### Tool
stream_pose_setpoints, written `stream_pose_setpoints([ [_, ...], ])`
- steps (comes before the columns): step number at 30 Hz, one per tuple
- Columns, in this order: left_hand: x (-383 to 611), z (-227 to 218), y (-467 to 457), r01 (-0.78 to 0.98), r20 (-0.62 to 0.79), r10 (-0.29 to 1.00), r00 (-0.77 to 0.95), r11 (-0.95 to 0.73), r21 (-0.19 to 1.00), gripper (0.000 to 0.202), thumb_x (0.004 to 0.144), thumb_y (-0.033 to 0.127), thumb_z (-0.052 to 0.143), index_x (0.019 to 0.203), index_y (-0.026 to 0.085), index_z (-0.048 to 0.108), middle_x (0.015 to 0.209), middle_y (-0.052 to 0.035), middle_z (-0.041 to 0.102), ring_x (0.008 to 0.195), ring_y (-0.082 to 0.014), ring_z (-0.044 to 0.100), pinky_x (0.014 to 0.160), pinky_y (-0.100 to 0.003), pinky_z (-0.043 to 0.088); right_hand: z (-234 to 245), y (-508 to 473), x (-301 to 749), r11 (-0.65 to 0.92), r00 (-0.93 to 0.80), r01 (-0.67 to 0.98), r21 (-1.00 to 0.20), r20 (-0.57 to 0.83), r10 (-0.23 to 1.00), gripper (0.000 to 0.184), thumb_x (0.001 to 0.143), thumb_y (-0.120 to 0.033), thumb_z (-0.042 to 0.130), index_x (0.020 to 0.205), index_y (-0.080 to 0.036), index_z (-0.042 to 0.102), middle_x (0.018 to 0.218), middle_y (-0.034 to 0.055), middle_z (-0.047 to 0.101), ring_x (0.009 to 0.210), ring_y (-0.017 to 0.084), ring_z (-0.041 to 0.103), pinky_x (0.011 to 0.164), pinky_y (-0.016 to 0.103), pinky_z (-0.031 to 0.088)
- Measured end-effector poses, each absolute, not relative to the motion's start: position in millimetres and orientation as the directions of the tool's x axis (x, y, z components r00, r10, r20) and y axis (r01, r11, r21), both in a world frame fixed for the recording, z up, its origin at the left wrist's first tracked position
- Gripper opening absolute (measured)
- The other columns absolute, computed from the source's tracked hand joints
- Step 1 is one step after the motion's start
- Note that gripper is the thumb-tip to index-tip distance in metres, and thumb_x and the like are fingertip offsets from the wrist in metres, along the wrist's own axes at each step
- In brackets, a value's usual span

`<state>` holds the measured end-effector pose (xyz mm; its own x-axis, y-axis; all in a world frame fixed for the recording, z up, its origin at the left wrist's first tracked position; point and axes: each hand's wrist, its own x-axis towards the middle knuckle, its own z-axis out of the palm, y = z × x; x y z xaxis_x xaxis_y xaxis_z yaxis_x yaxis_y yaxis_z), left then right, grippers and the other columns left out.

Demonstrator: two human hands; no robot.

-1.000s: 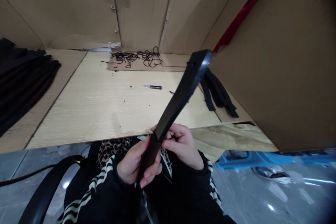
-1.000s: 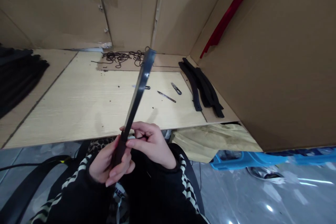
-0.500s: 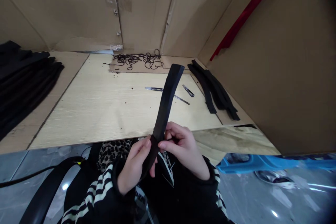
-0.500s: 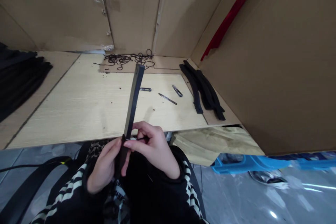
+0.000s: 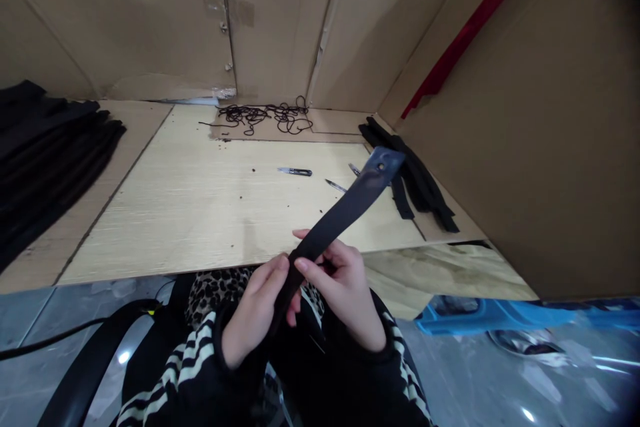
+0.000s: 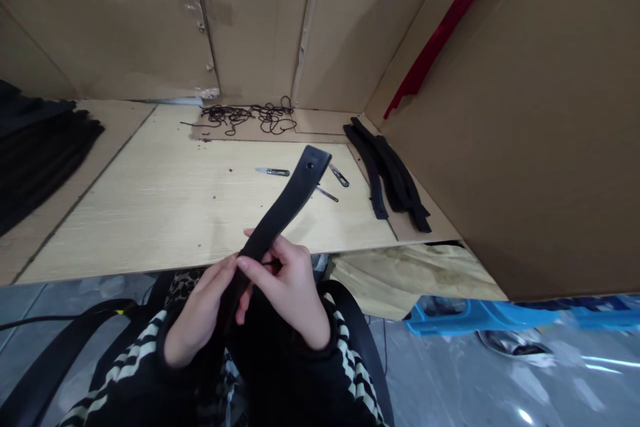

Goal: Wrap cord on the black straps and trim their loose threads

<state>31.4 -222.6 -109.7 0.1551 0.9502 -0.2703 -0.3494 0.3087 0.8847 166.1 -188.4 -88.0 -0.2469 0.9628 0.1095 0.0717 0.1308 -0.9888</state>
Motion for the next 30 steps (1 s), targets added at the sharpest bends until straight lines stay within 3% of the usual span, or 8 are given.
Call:
stream_pose_setpoints([
  [3, 27.6, -119.6, -218.9, -0.457, -0.297, 0.818, 0.493, 0.533, 0.712, 0.054, 0.087, 0.063, 0.040, 0.065, 0.016, 0.055, 0.037, 0.0035, 0.045, 0.027, -0.0091, 0.038, 0.035, -0.023, 0.022, -87.1, -179.9, 171.9, 0.083, -0.491, -0.040, -0.996, 0.092, 0.867, 0.045, 0.075, -0.043, 0.073, 0.112, -0.018, 0.067, 0.059, -0.0042, 0.053, 0.050, 0.010, 0.050, 0.049, 0.023, 0.040],
  [8, 26.4, -126.6, -213.9, -0.470, -0.116, 0.631, 0.767, 0.675, 0.569, 0.057, 0.087, 0.064, 0.035, 0.056, 0.017, 0.048, 0.030, 0.0067, 0.033, 0.021, -0.0061, 0.031, 0.041, -0.023, 0.023, -87.0, -171.0, 174.3, 0.151, -0.529, -0.042, -0.988, 0.150, 0.835, 0.030, 0.073, -0.044, 0.074, 0.077, -0.016, 0.067, 0.051, -0.0066, 0.041, 0.047, 0.008, 0.036, 0.043, 0.021, 0.029],
  [11, 30.4, -119.5, -216.3, -0.458, -0.234, 0.750, 0.619, 0.586, 0.669, 0.064, 0.087, 0.069, 0.028, 0.067, 0.016, 0.057, 0.041, 0.0017, 0.050, 0.028, -0.0089, 0.041, 0.038, -0.024, 0.026, -85.2, -179.3, 170.0, 0.172, -0.382, 0.071, -0.983, 0.132, 0.915, 0.033, 0.076, -0.039, 0.073, 0.064, -0.018, 0.051, 0.049, -0.0072, 0.039, 0.044, 0.007, 0.039, 0.040, 0.019, 0.029],
  [16, 33.4, -108.5, -223.2, -0.257, -0.195, 0.976, 0.096, 0.214, 0.943, 0.049, 0.090, 0.056, 0.047, 0.062, 0.017, 0.059, 0.060, -0.0012, 0.061, 0.064, -0.0138, 0.059, 0.071, -0.024, 0.047, -80.4, -191.4, 166.9, 0.145, -0.282, 0.137, -0.980, 0.101, 0.954, 0.030, 0.080, -0.033, 0.070, 0.068, -0.020, 0.046, 0.050, -0.0084, 0.039, 0.037, 0.008, 0.050, 0.036, 0.018, 0.030],
  [20, 31.3, -112.2, -222.6, -0.456, -0.291, 0.855, 0.429, 0.484, 0.747, 0.064, 0.087, 0.066, 0.032, 0.053, 0.016, 0.055, 0.036, 0.0012, 0.043, 0.030, -0.0094, 0.039, 0.034, -0.022, 0.028, -81.5, -181.6, 174.1, 0.246, -0.465, 0.054, -0.968, 0.193, 0.864, 0.019, 0.078, -0.033, 0.072, 0.088, -0.017, 0.067, 0.053, -0.0071, 0.038, 0.045, 0.007, 0.039, 0.042, 0.020, 0.029],
  [24, 27.9, -118.1, -219.2, -0.505, -0.133, 0.697, 0.705, 0.625, 0.595, 0.063, 0.084, 0.066, 0.032, 0.051, 0.016, 0.053, 0.031, 0.0024, 0.036, 0.023, -0.0080, 0.033, 0.028, -0.020, 0.016, -85.2, -174.9, 176.0, 0.194, -0.522, -0.072, -0.978, 0.203, 0.829, 0.020, 0.076, -0.029, 0.073, 0.090, -0.017, 0.068, 0.052, -0.0087, 0.034, 0.046, 0.006, 0.030, 0.043, 0.019, 0.024],
  [27, 28.2, -116.5, -218.8, -0.554, -0.116, 0.811, 0.574, 0.489, 0.674, 0.060, 0.082, 0.069, 0.038, 0.075, 0.014, 0.061, 0.044, 0.0006, 0.053, 0.026, -0.0075, 0.039, 0.030, -0.019, 0.023, -85.0, -180.9, 169.0, 0.114, -0.411, -0.084, -0.990, 0.139, 0.901, 0.021, 0.073, -0.030, 0.076, 0.076, -0.016, 0.060, 0.052, -0.0094, 0.036, 0.042, 0.004, 0.032, 0.040, 0.017, 0.024],
  [30, 30.9, -109.5, -221.4, -0.402, -0.130, 0.969, 0.209, 0.206, 0.892, 0.046, 0.083, 0.060, 0.054, 0.085, 0.014, 0.062, 0.062, -0.0008, 0.062, 0.044, -0.0095, 0.053, 0.045, -0.020, 0.042, -84.6, -189.4, 161.1, 0.018, -0.294, -0.102, -0.995, 0.047, 0.955, 0.029, 0.076, -0.034, 0.075, 0.074, -0.018, 0.050, 0.052, -0.0092, 0.043, 0.038, 0.007, 0.049, 0.037, 0.017, 0.034],
])
